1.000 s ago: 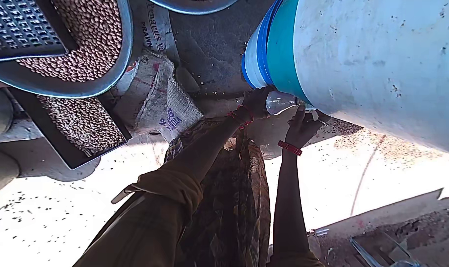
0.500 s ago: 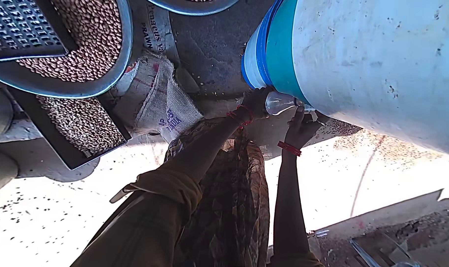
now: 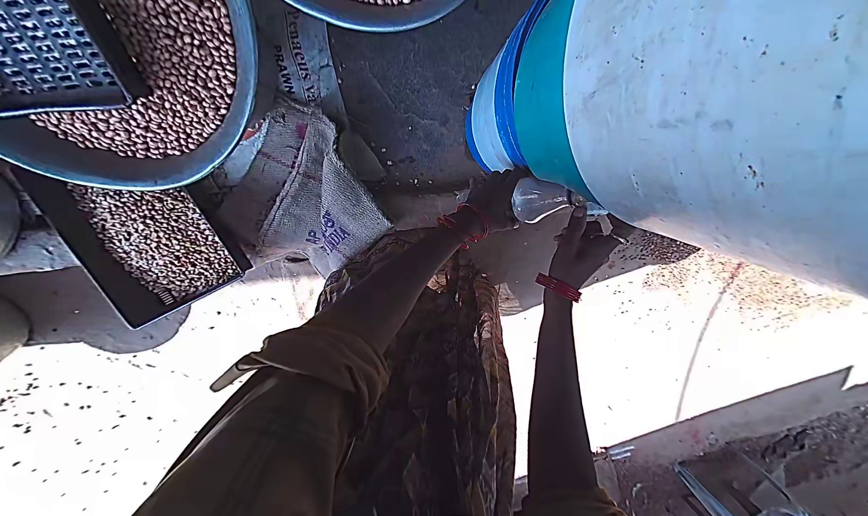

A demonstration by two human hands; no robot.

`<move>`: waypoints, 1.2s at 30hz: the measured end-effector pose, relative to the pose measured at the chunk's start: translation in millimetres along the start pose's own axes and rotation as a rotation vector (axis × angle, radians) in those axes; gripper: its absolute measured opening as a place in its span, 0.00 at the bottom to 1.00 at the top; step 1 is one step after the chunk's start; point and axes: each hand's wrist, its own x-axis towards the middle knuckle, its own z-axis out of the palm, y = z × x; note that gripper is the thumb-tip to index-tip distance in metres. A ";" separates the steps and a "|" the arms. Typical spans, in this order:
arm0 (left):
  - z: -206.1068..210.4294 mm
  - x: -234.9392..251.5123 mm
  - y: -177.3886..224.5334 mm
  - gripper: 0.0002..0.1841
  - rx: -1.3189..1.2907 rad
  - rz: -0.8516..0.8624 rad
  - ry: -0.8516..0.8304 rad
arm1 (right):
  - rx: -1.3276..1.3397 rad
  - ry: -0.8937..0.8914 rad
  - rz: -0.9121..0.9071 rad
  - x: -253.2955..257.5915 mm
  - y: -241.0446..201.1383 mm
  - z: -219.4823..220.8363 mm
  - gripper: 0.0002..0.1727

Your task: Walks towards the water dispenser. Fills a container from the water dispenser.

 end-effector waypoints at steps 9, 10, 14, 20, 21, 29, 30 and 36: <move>1.6 0.9 -0.8 0.49 0.014 -0.004 0.010 | -0.018 -0.002 0.020 -0.2 -2.0 -0.2 0.24; 1.6 0.8 -0.7 0.49 0.017 -0.007 0.009 | -0.018 -0.002 0.016 -0.2 -1.6 -0.2 0.24; 4.8 3.4 -5.2 0.50 0.008 0.013 0.021 | -0.023 -0.003 0.009 -0.8 -2.1 -0.2 0.25; 7.5 6.3 -8.2 0.50 -0.002 0.023 0.029 | -0.024 -0.007 0.004 -0.8 -0.3 0.2 0.27; 7.1 6.4 -8.0 0.50 -0.003 0.022 0.028 | -0.020 -0.009 0.007 -0.8 -0.5 0.3 0.26; 3.9 3.5 -4.4 0.50 0.005 0.018 0.020 | 0.003 -0.003 -0.010 -0.8 1.7 1.1 0.27; 3.6 2.9 -4.2 0.50 0.000 0.020 0.021 | 0.010 -0.004 -0.008 -0.9 1.5 1.3 0.27; 3.6 3.2 -2.7 0.50 -0.008 0.008 0.012 | 0.001 0.004 -0.011 -1.0 2.7 1.2 0.27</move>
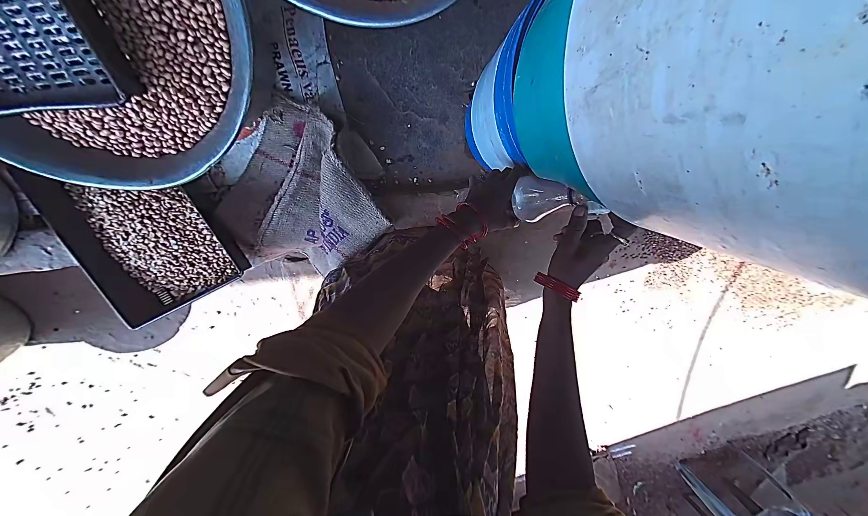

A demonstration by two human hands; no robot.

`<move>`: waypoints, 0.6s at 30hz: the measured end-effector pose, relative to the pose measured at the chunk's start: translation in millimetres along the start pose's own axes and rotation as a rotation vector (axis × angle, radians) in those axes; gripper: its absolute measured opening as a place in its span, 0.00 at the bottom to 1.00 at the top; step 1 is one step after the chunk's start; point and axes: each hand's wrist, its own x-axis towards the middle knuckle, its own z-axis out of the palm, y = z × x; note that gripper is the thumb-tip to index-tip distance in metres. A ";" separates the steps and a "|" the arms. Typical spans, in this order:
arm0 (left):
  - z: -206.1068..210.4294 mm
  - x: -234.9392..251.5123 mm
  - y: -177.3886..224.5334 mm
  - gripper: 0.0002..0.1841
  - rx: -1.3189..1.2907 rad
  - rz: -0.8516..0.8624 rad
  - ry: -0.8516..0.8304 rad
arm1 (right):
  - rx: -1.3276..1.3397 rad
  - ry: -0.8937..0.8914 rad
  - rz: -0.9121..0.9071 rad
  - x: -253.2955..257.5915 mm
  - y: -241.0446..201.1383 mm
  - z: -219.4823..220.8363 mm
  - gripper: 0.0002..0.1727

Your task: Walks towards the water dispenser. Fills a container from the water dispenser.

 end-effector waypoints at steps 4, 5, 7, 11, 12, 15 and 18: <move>1.1 0.7 -1.6 0.50 0.004 0.007 0.009 | -0.006 -0.002 0.009 0.2 0.4 0.0 0.27; 1.9 1.4 -2.5 0.49 0.006 0.006 0.009 | -0.005 -0.001 0.002 0.3 1.3 -0.1 0.27; 2.3 2.1 -2.9 0.50 0.010 -0.005 0.002 | 0.001 -0.006 -0.004 0.2 1.6 -0.2 0.28; 2.9 2.3 -3.3 0.51 0.012 0.002 0.002 | -0.013 0.001 0.003 -0.3 -0.3 -0.1 0.24; 2.7 2.1 -2.9 0.51 0.015 0.001 0.003 | -0.019 -0.002 0.003 -0.3 -0.4 -0.3 0.23; 1.7 0.6 -1.4 0.51 0.023 0.002 0.007 | -0.009 -0.004 -0.009 0.3 1.5 0.1 0.23; 1.7 1.3 -1.6 0.51 0.022 -0.003 -0.001 | -0.002 -0.002 -0.019 0.7 3.5 0.3 0.24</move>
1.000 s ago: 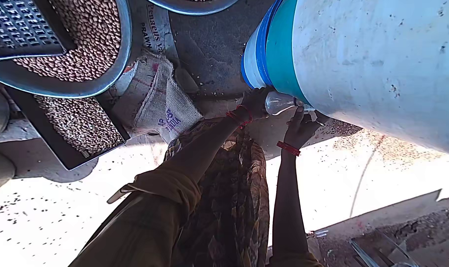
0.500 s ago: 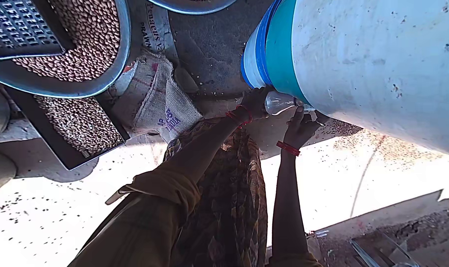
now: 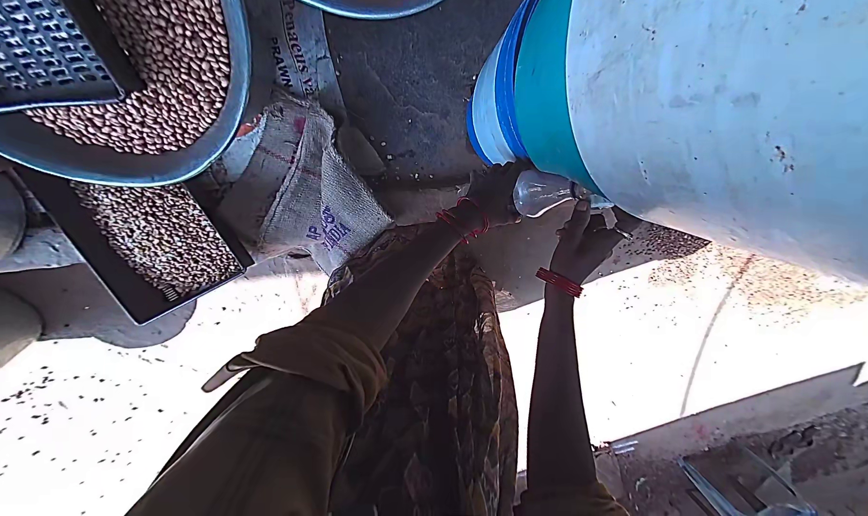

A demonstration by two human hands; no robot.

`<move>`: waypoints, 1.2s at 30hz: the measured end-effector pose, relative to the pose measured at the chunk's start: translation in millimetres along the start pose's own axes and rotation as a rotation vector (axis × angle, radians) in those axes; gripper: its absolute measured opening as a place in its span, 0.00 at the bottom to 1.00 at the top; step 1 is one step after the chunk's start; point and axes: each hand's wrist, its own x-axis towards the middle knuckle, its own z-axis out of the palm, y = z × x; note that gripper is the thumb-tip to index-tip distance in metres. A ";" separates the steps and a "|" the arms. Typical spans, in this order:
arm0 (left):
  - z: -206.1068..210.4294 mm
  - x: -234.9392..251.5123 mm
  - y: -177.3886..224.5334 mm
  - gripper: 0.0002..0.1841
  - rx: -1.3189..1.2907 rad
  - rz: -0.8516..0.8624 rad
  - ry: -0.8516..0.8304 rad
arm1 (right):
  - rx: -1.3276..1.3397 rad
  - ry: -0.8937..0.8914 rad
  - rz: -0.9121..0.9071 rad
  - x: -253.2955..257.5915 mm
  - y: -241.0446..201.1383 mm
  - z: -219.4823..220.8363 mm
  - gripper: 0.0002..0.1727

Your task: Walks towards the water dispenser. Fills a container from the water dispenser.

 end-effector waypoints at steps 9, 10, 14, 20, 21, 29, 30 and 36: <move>1.0 -0.4 -1.0 0.51 0.002 0.000 0.009 | -0.150 -0.136 0.105 -8.9 -24.2 -11.6 0.26; 1.2 0.0 -1.3 0.51 0.003 0.004 0.011 | -0.146 -0.137 0.105 -9.0 -23.8 -11.7 0.27; 2.0 1.1 -3.1 0.52 0.004 0.011 0.009 | -0.152 -0.138 0.107 -8.9 -24.6 -12.2 0.27; 0.4 1.1 -1.9 0.52 0.003 -0.001 -0.006 | -0.142 -0.133 0.099 -8.8 -24.7 -12.0 0.26; 1.1 1.7 -2.8 0.52 0.002 0.002 -0.005 | -0.135 -0.132 0.099 -8.8 -25.1 -12.1 0.27; 2.3 3.5 -4.1 0.51 0.012 0.011 -0.004 | -0.160 -0.140 0.099 -10.6 -21.0 -14.7 0.25; 3.1 3.5 -4.7 0.51 0.011 0.015 0.001 | -0.161 -0.148 0.101 -10.7 -21.8 -15.4 0.26; 2.8 2.5 -3.9 0.51 -0.002 0.019 0.001 | -0.206 -0.143 0.107 -8.7 -25.8 -13.1 0.26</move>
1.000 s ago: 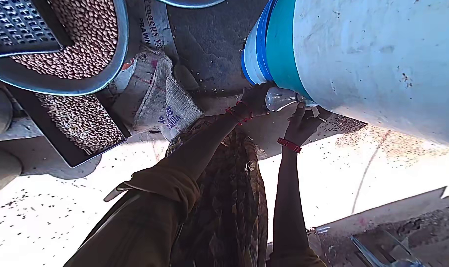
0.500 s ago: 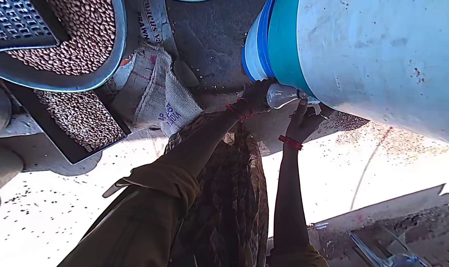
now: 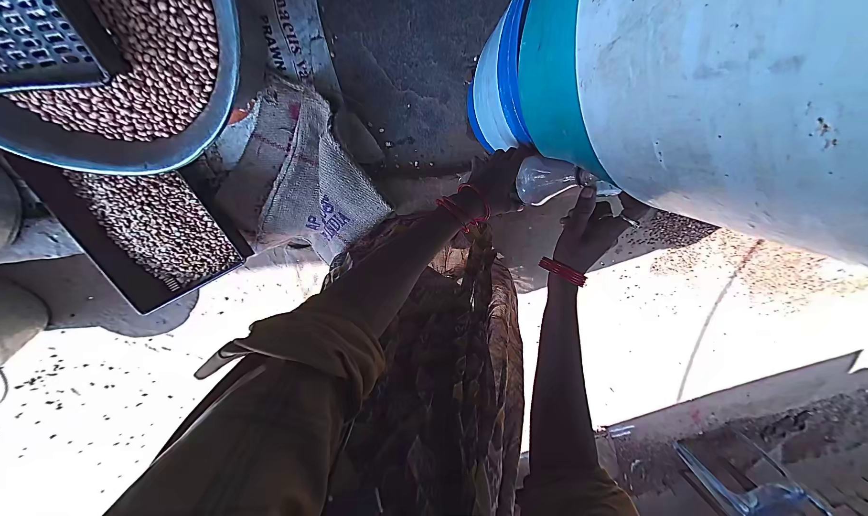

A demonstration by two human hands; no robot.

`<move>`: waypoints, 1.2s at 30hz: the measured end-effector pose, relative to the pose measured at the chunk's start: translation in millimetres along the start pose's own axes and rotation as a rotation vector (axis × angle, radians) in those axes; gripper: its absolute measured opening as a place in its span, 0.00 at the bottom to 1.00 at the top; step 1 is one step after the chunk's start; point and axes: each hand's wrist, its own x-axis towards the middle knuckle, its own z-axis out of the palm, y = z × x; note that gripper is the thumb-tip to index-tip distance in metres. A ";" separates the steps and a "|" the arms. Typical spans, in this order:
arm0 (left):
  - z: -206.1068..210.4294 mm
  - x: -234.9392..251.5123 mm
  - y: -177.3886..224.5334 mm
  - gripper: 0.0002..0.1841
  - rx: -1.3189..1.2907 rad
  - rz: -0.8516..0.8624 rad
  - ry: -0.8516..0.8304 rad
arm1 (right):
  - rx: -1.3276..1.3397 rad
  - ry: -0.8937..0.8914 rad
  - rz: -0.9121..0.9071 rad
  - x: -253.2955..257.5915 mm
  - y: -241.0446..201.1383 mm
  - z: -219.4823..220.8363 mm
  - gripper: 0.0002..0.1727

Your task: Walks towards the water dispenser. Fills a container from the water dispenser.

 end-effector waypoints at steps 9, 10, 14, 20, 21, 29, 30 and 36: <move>2.5 1.8 -3.1 0.51 -0.007 0.017 0.013 | 0.003 -0.001 0.014 0.4 -3.7 0.2 0.29; 1.9 0.9 -2.1 0.51 -0.008 0.014 0.013 | 0.003 -0.002 0.017 0.1 -4.2 0.3 0.28; 0.2 1.0 -0.3 0.51 0.012 -0.005 -0.007 | 0.016 -0.004 0.008 -3.4 3.4 -0.5 0.26; 1.5 2.8 -2.8 0.52 -0.002 0.002 0.002 | 0.059 -0.016 -0.009 -3.7 6.9 -0.1 0.24; 1.3 2.8 -2.6 0.52 -0.006 0.000 -0.002 | 0.063 -0.012 -0.013 -3.9 7.6 0.1 0.24; 0.0 1.3 0.5 0.52 0.000 -0.014 -0.009 | 0.062 -0.007 -0.012 -1.0 0.2 1.4 0.27; -0.5 0.9 0.9 0.52 0.004 -0.015 -0.012 | 0.056 -0.003 -0.006 -0.4 -0.8 1.8 0.28; -0.3 1.7 0.5 0.52 0.014 -0.021 -0.019 | 0.051 0.004 -0.013 -0.2 -0.4 2.7 0.27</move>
